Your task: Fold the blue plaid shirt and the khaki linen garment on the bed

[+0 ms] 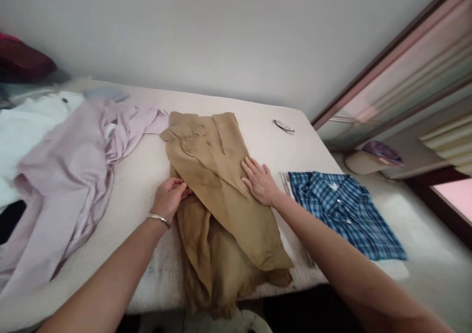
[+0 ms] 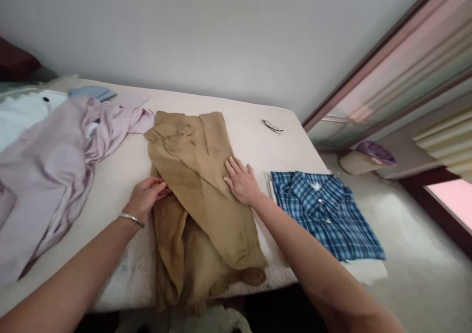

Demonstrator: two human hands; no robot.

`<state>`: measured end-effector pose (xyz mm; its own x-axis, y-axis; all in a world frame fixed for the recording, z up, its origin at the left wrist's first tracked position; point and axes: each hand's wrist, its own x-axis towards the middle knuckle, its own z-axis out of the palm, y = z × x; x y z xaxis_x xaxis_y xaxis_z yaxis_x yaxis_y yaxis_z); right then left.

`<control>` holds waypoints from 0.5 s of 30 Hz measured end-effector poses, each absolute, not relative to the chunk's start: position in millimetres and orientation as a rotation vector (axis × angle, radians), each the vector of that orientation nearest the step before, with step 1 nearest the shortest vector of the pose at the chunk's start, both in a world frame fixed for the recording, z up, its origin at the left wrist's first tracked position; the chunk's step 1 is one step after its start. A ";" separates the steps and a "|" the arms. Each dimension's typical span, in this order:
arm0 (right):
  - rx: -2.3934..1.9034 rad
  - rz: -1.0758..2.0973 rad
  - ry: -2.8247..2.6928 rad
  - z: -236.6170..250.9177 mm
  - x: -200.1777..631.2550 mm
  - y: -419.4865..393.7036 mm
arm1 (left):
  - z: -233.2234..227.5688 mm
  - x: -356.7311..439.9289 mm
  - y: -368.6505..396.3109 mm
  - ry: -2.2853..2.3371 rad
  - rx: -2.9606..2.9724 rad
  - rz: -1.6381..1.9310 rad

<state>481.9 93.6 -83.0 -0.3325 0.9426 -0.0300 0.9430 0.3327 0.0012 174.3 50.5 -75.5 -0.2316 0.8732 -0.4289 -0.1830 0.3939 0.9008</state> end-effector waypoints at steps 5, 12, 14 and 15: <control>1.966 -0.063 2.401 -64.7 504.1 54.3 | -79.5 172.5 51.3 1.468 0.658 1.147; 2.256 -0.452 2.093 -15.9 521.7 -50.6 | -74.2 173.5 52.0 1.467 0.661 1.132; 2.184 -0.721 2.071 -19.8 524.7 -73.0 | -71.8 174.2 51.6 1.459 0.656 1.130; 2.140 -0.820 2.081 -23.8 525.9 -80.3 | -70.9 174.4 51.2 1.449 0.657 1.133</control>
